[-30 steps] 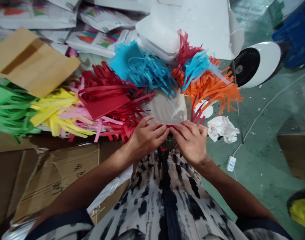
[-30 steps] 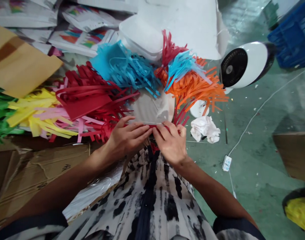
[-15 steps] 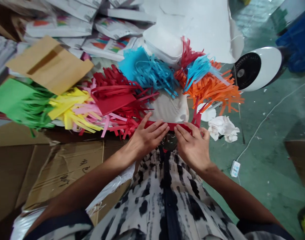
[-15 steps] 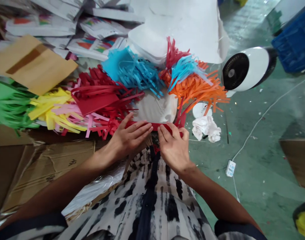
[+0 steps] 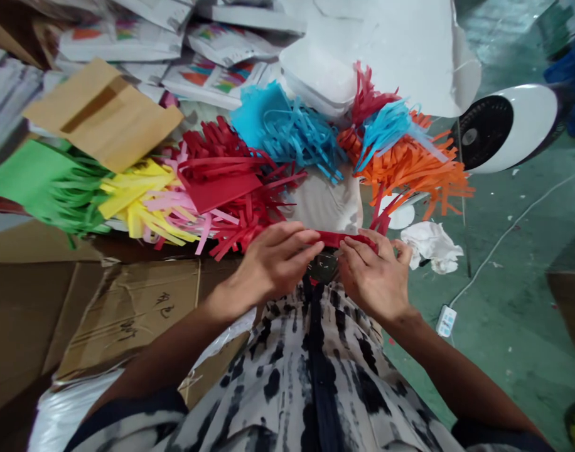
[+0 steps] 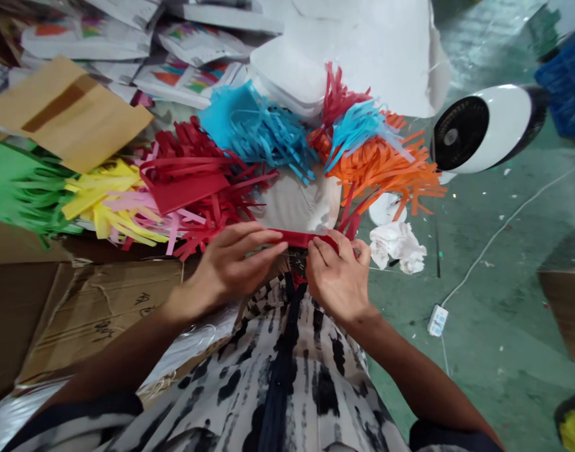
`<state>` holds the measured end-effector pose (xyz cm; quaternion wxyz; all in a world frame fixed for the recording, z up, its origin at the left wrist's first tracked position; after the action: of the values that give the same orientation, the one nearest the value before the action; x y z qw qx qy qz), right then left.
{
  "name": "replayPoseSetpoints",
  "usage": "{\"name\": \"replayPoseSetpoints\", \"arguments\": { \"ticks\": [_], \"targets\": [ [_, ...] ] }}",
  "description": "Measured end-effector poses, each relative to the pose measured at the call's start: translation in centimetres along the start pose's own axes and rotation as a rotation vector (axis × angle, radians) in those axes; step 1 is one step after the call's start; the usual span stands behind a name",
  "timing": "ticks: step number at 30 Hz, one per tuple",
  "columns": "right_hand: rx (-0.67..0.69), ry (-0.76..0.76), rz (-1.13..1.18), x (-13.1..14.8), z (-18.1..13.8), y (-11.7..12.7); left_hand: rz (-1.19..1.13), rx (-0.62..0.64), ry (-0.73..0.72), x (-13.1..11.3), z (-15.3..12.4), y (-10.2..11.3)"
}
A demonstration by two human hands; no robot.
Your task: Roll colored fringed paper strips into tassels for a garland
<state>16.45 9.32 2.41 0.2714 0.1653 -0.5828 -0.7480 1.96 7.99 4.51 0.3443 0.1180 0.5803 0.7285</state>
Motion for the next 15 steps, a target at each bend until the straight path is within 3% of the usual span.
{"name": "replayPoseSetpoints", "arguments": {
  "ticks": [2,5,10,15],
  "targets": [
    [0.029,-0.006,-0.003,-0.1,0.0,-0.1,0.003,0.089,-0.013,-1.0,0.8,-3.0],
    [0.067,-0.005,0.017,-0.2,-0.1,-0.5,0.042,0.071,-0.014,-1.6,0.4,-4.9],
    [-0.04,0.092,0.044,0.1,-0.6,-0.3,0.034,-0.096,0.047,-0.7,-1.5,-3.7],
    [-0.036,0.075,0.07,-0.7,-0.7,-0.6,0.001,-0.092,0.078,0.8,-1.9,-3.5]
  ]
}}
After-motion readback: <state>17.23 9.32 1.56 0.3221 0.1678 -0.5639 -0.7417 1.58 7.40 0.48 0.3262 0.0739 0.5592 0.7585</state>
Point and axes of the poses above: each hand's wrist, its own z-axis towards the middle knuckle, its own y-axis out of the back of the hand, x = y × z, the point moved 10 cm from there along z, towards the middle knuckle, and after that the axes turned 8 degrees about x, right-handed, at the moved point
